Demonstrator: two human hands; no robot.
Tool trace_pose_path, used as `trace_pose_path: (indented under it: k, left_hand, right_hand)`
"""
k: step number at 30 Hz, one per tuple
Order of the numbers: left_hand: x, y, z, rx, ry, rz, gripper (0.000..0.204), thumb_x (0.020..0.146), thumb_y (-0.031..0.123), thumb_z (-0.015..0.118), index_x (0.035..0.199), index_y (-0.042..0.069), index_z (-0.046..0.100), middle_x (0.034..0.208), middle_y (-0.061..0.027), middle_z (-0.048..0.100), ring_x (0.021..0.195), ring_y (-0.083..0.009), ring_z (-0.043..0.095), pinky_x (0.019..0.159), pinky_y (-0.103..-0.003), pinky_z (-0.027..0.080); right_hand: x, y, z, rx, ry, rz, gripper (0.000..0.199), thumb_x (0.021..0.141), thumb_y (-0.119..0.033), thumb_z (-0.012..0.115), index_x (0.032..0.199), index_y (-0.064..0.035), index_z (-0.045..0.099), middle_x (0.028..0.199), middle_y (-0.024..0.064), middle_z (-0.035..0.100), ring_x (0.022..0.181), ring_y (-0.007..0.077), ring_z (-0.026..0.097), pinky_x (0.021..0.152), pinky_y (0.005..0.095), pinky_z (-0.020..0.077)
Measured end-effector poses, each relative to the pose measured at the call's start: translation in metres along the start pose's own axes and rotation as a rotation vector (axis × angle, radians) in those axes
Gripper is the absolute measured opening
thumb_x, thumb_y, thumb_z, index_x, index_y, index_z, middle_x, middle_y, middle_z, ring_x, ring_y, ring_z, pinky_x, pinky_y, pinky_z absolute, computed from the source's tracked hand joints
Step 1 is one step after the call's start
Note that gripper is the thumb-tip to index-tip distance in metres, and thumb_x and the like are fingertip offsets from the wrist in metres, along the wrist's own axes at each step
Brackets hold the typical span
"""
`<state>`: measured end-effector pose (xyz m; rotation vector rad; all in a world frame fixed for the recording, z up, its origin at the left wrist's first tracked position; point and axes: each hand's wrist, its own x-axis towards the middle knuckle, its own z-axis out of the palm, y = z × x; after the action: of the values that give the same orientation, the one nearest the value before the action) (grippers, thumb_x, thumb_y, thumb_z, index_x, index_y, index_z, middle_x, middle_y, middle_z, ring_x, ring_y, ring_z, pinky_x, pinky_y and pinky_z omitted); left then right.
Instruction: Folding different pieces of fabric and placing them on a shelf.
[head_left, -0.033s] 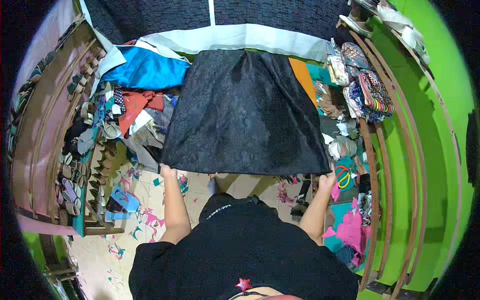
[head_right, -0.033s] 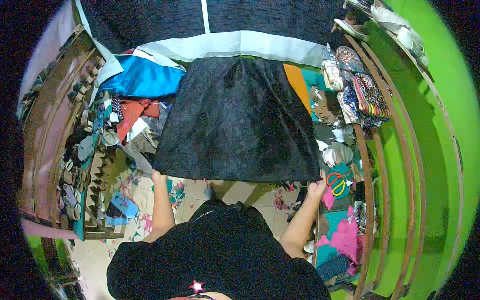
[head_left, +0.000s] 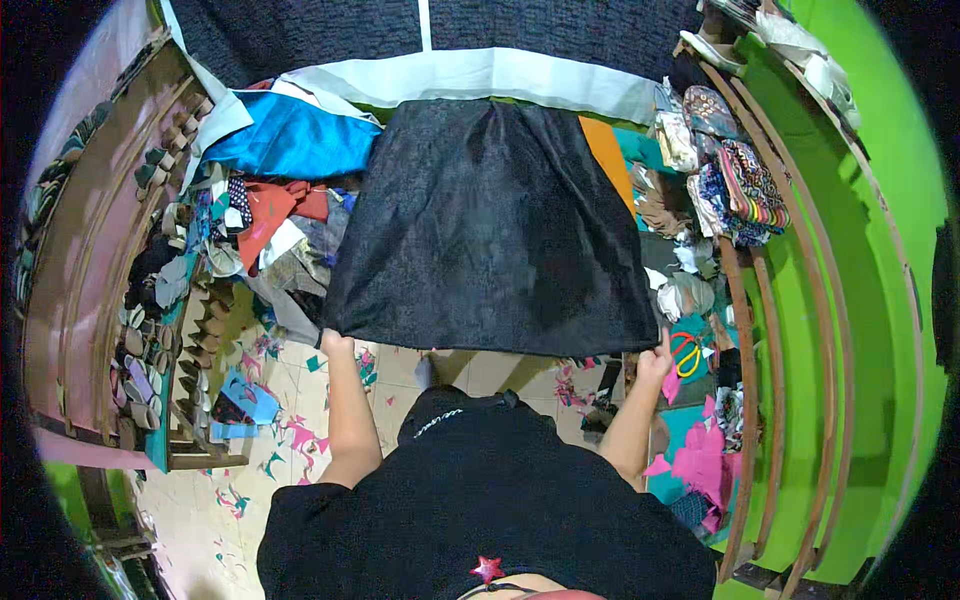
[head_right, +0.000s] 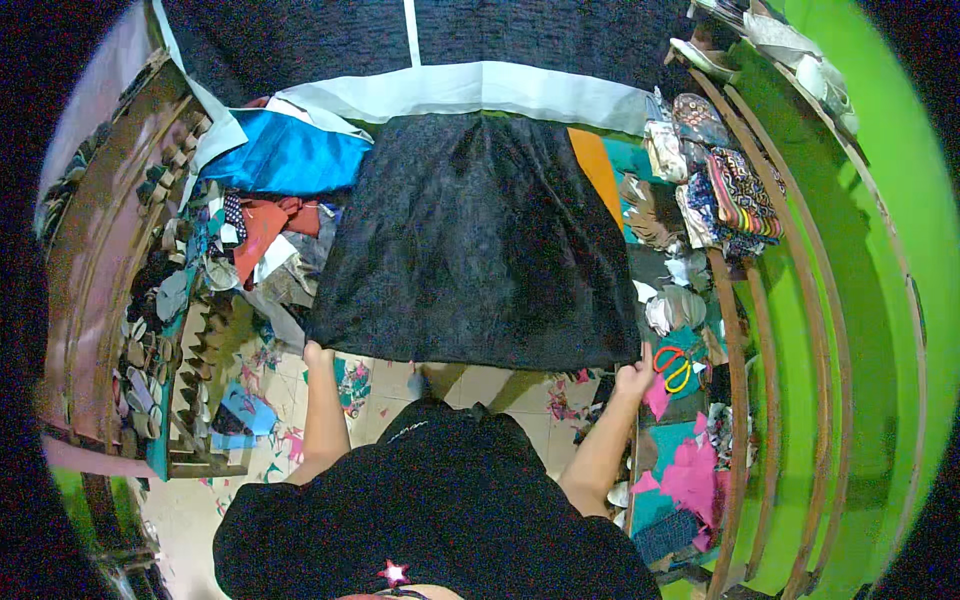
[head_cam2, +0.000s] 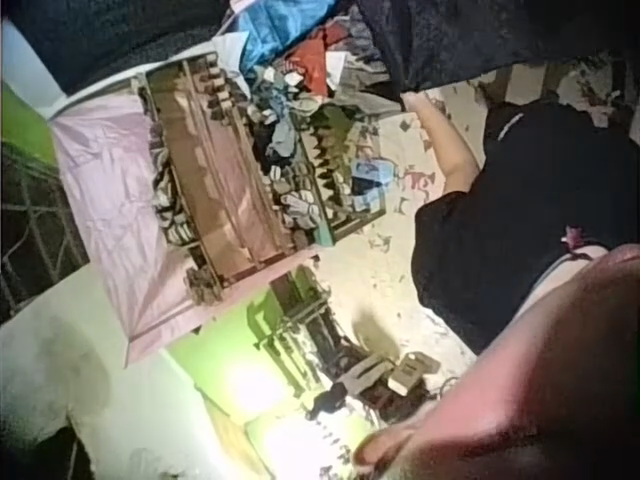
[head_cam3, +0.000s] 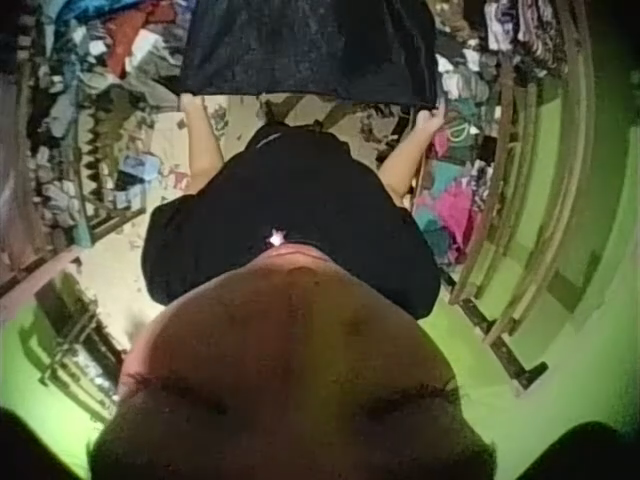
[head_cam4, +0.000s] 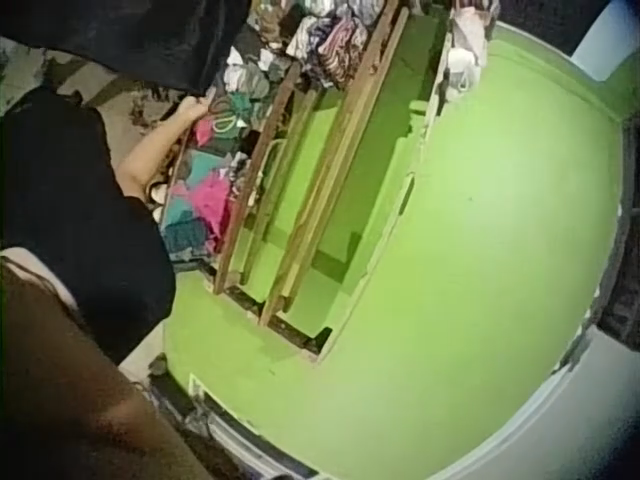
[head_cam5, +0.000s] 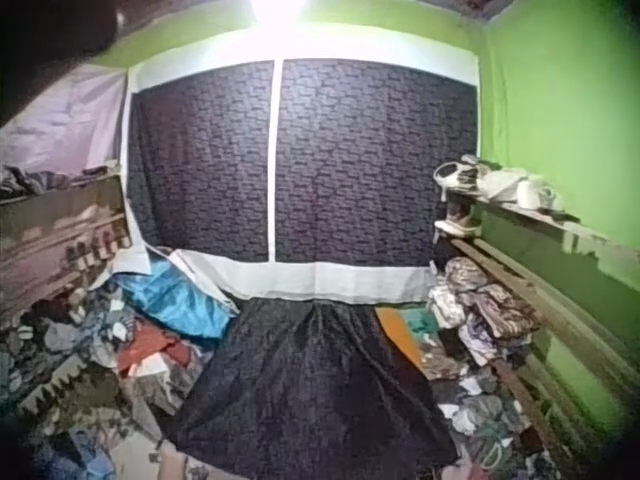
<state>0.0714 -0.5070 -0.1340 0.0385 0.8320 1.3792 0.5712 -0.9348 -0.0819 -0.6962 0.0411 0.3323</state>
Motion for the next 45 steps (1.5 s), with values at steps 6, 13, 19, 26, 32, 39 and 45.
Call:
trace_pose_path:
  k: [6, 13, 19, 26, 32, 39, 45]
  left_hand:
    - [-0.039, -0.012, 0.065, 0.195, -0.069, 0.058, 0.031, 0.082, 0.017, 0.036, 0.104, 0.002, 0.052, 0.105, -0.013, 0.053, 0.095, -0.0268, 0.053, 0.089, -0.042, 0.038]
    - [-0.035, -0.028, 0.075, 0.433, 0.071, 0.388, 0.064, 0.073, 0.038, 0.06, 0.111, -0.01, 0.04, 0.113, -0.016, 0.046, 0.095, -0.0219, 0.048, 0.083, -0.031, 0.037]
    - [-0.07, -0.029, 0.068, 0.659, 0.461, 0.478, 0.062, 0.075, 0.044, 0.056, 0.095, -0.014, 0.05, 0.097, -0.0219, 0.055, 0.083, -0.0293, 0.051, 0.077, -0.033, 0.039]
    - [-0.081, -0.004, 0.11, 0.497, 0.475, 0.623, 0.051, 0.075, 0.036, 0.059, 0.092, -0.011, 0.051, 0.088, -0.0166, 0.057, 0.078, -0.0275, 0.055, 0.073, -0.035, 0.043]
    - [-0.129, -0.039, 0.195, 0.445, -0.236, 0.332, 0.04, 0.076, 0.024, 0.059, 0.105, -0.002, 0.049, 0.102, -0.0101, 0.053, 0.092, -0.0199, 0.051, 0.081, -0.029, 0.04]
    - [-0.214, -0.108, 0.21, 1.109, -0.909, 0.785, 0.014, 0.071, 0.009, 0.059, 0.081, 0.0, 0.056, 0.09, -0.0061, 0.056, 0.089, -0.0192, 0.048, 0.078, -0.028, 0.037]
    - [-0.223, -0.128, 0.192, 1.039, -0.798, 0.574, 0.014, 0.081, 0.011, 0.046, 0.089, -0.001, 0.047, 0.075, -0.0078, 0.05, 0.069, -0.0135, 0.046, 0.064, -0.025, 0.038]
  right_hand:
    - [0.01, 0.007, 0.016, 0.106, 0.218, 0.118, 0.032, 0.083, -0.023, 0.038, 0.103, -0.0012, 0.05, 0.103, 0.01, 0.055, 0.099, 0.0247, 0.048, 0.088, 0.0409, 0.037]
    - [-0.005, 0.054, 0.059, 0.095, 0.316, 0.491, 0.042, 0.073, -0.044, 0.057, 0.105, -0.0168, 0.055, 0.107, 0.0006, 0.055, 0.099, 0.0212, 0.048, 0.084, 0.0441, 0.0358]
    - [-0.025, 0.033, 0.071, 0.018, 0.405, 0.618, 0.039, 0.077, -0.039, 0.054, 0.102, -0.0086, 0.056, 0.108, 0.0066, 0.054, 0.099, 0.0268, 0.05, 0.087, 0.0485, 0.0362]
    - [0.031, 0.03, 0.054, -0.767, 0.768, -0.209, 0.039, 0.082, -0.028, 0.049, 0.104, 0.0034, 0.049, 0.103, 0.0189, 0.053, 0.09, 0.0302, 0.053, 0.078, 0.0374, 0.0415]
    - [0.0, 0.042, 0.187, -1.159, 0.155, -0.716, 0.027, 0.08, -0.019, 0.053, 0.066, 0.0036, 0.046, 0.063, 0.0118, 0.048, 0.058, 0.0205, 0.041, 0.055, 0.0359, 0.0336]
    - [-0.104, 0.122, 0.265, -1.003, -0.653, -0.31, 0.009, 0.074, -0.004, 0.051, 0.078, 0.0042, 0.051, 0.069, 0.0098, 0.054, 0.065, 0.014, 0.048, 0.062, 0.0274, 0.0403]
    - [-0.113, 0.16, 0.247, -0.812, -0.716, -0.137, 0.029, 0.074, 0.004, 0.04, 0.102, 0.0062, 0.046, 0.09, 0.0049, 0.053, 0.081, 0.0105, 0.048, 0.073, 0.0226, 0.0392]
